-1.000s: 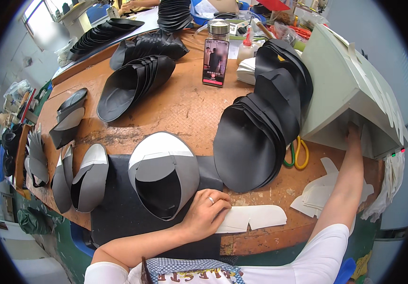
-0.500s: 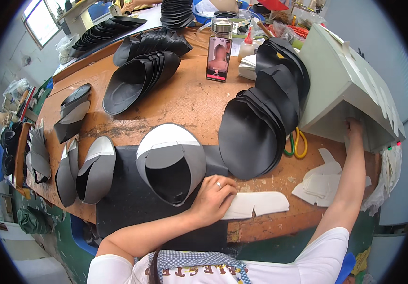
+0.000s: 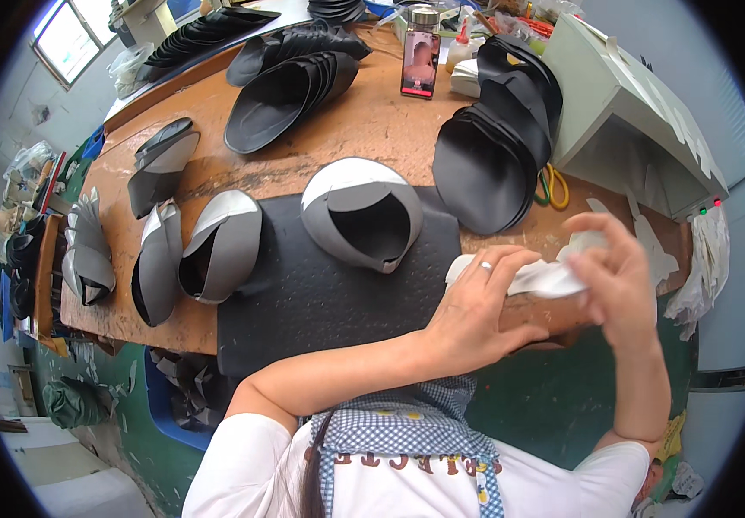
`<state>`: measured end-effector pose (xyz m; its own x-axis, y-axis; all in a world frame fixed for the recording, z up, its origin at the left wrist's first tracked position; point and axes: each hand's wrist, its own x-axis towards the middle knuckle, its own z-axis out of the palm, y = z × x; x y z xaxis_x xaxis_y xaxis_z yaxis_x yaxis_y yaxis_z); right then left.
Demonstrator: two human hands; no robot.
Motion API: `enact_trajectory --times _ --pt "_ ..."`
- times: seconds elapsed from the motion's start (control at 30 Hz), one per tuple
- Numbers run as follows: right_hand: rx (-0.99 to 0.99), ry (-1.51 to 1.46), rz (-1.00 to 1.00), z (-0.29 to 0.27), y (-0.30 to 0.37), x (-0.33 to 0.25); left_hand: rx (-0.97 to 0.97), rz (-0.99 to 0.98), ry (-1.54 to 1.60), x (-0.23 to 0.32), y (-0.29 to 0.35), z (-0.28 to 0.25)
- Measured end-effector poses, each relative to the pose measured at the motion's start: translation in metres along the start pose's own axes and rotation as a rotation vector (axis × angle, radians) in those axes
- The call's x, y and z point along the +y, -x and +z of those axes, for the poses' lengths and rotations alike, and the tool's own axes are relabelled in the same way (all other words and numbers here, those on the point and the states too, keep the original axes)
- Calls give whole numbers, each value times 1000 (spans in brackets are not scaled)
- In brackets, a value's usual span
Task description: The person shapes and folds shoe upper components by hand, aligns and attaches white reinforcement pieces to them, and presses the assembled shoe parts together.
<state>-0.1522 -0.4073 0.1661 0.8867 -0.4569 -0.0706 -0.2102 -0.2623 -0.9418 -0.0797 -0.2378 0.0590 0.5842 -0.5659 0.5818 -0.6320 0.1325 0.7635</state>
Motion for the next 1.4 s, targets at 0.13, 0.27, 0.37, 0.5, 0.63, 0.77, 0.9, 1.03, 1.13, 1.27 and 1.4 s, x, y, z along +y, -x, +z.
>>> enact_trajectory --times 0.13,0.27,0.37,0.5,0.63,0.77,0.9,1.03,1.13,1.27,1.4 --pt "-305 -206 93 22 15 11 -25 -171 130 10 13 -34" --pt "-526 -382 -3 66 23 73 -89 -419 271 7 21 -61" --pt "-595 -547 171 115 43 96 -123 -428 121 -4 22 -79" --pt "-505 -702 252 135 42 113 -116 -269 -358 -16 13 -117" --pt "-321 -710 256 132 38 113 -364 -170 -687 -36 19 -121" --pt "-275 -659 142 125 31 103 -469 -188 -789 -60 28 -115" --pt "-168 -556 -20 128 21 95 -298 -341 -591 -41 16 -130" --pt "-85 -563 -210 149 15 70 -83 -554 -108 -24 7 -152" --pt "-103 -549 -312 162 8 55 -22 -573 27 -15 7 -163" --pt "-96 -504 -409 173 -1 48 16 -596 149 -8 8 -170" --pt "-79 -505 -476 183 -8 42 22 -615 198 -8 9 -173"
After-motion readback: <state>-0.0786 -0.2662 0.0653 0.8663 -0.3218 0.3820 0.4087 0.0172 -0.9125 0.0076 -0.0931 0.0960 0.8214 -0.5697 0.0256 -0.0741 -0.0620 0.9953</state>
